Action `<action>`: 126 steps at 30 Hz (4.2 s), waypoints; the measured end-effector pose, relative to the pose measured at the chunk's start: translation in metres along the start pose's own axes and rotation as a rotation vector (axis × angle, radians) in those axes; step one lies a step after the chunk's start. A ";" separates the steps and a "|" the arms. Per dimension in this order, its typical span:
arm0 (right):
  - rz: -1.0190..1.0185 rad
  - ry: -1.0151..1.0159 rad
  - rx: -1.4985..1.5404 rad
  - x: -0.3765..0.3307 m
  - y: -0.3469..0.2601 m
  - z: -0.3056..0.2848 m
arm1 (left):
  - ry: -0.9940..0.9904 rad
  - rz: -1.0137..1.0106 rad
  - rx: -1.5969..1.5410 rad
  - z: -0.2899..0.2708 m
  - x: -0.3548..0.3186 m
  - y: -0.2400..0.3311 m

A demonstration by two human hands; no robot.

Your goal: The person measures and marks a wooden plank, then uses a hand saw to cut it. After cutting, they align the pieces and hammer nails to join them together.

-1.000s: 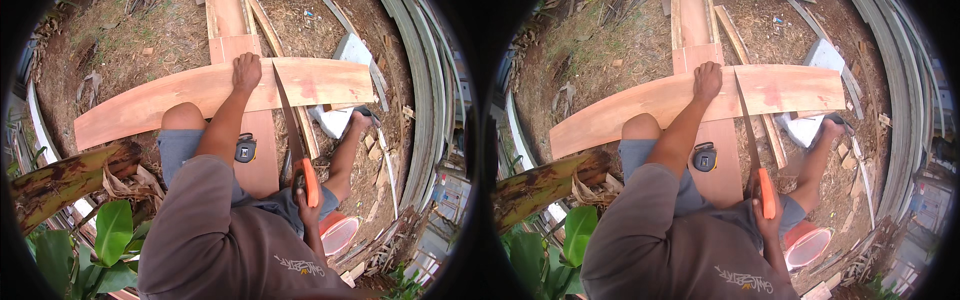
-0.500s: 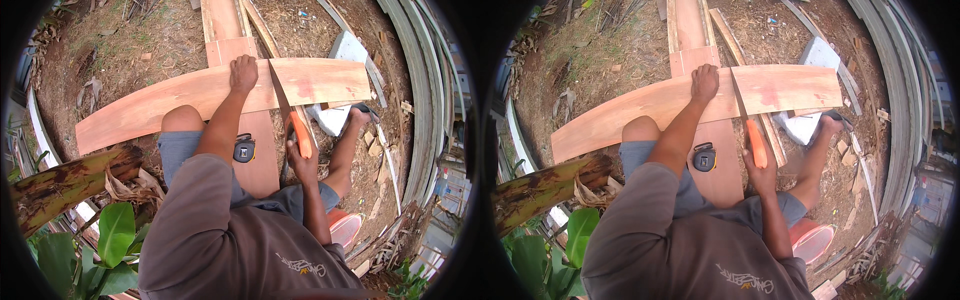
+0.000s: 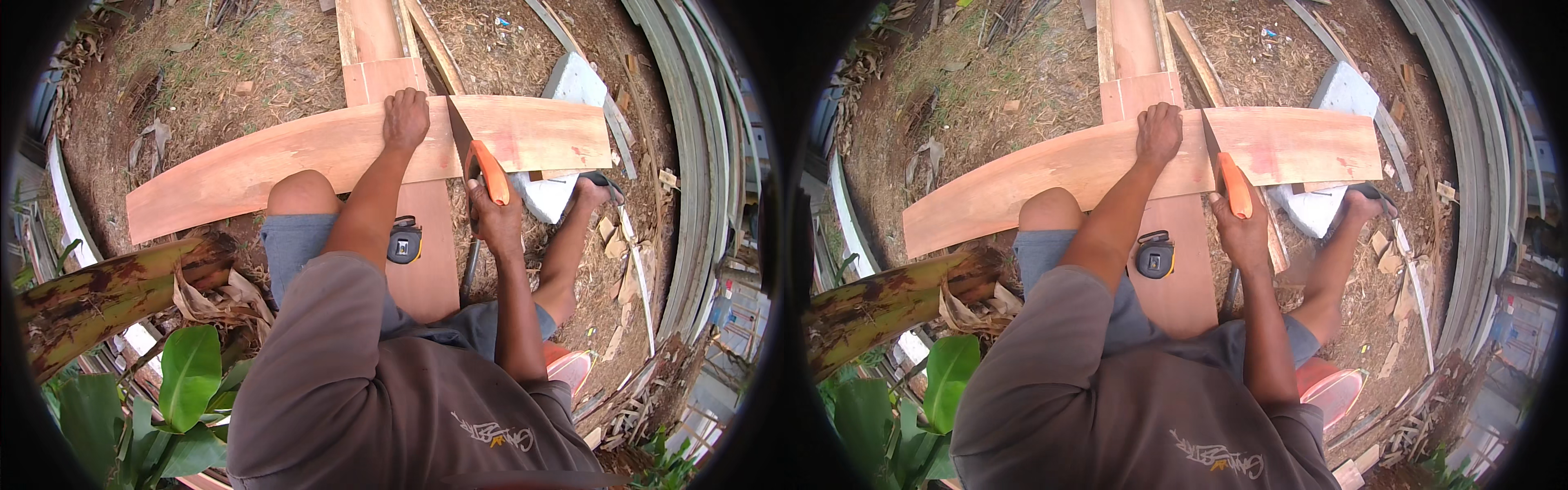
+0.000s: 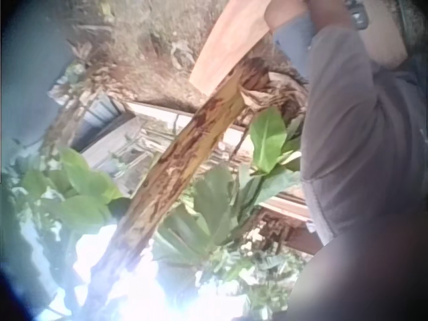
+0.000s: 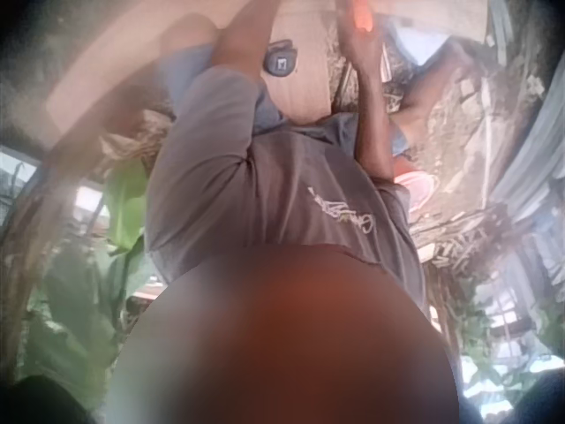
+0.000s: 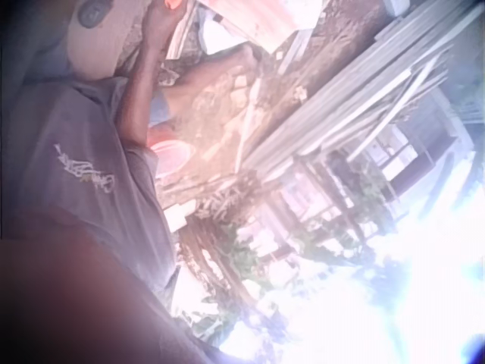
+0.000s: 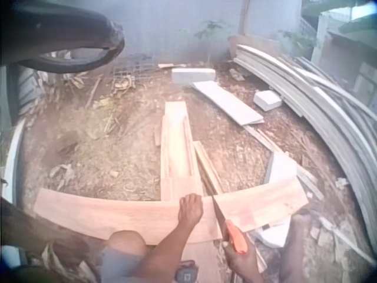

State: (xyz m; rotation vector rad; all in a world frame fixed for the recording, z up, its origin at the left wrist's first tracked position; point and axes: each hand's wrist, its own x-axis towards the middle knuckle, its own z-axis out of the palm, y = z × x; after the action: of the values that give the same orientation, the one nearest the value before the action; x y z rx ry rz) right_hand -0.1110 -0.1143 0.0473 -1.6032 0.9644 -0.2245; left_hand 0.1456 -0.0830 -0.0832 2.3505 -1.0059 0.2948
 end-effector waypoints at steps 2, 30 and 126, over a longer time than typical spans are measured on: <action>-0.055 -0.007 0.025 -0.058 0.012 -0.016 | -0.016 0.007 -0.023 0.003 -0.001 0.000; -0.118 0.075 0.014 -0.115 0.014 -0.035 | -0.035 -0.001 -0.020 0.007 0.000 -0.001; -0.176 0.044 -0.117 -0.216 0.023 -0.082 | -0.039 -0.040 0.000 0.005 0.010 -0.012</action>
State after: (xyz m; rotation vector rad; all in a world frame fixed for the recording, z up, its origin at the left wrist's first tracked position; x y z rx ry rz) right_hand -0.3103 -0.0258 0.1267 -1.7993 0.8840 -0.3304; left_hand 0.1608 -0.0851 -0.0881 2.3823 -0.9753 0.2345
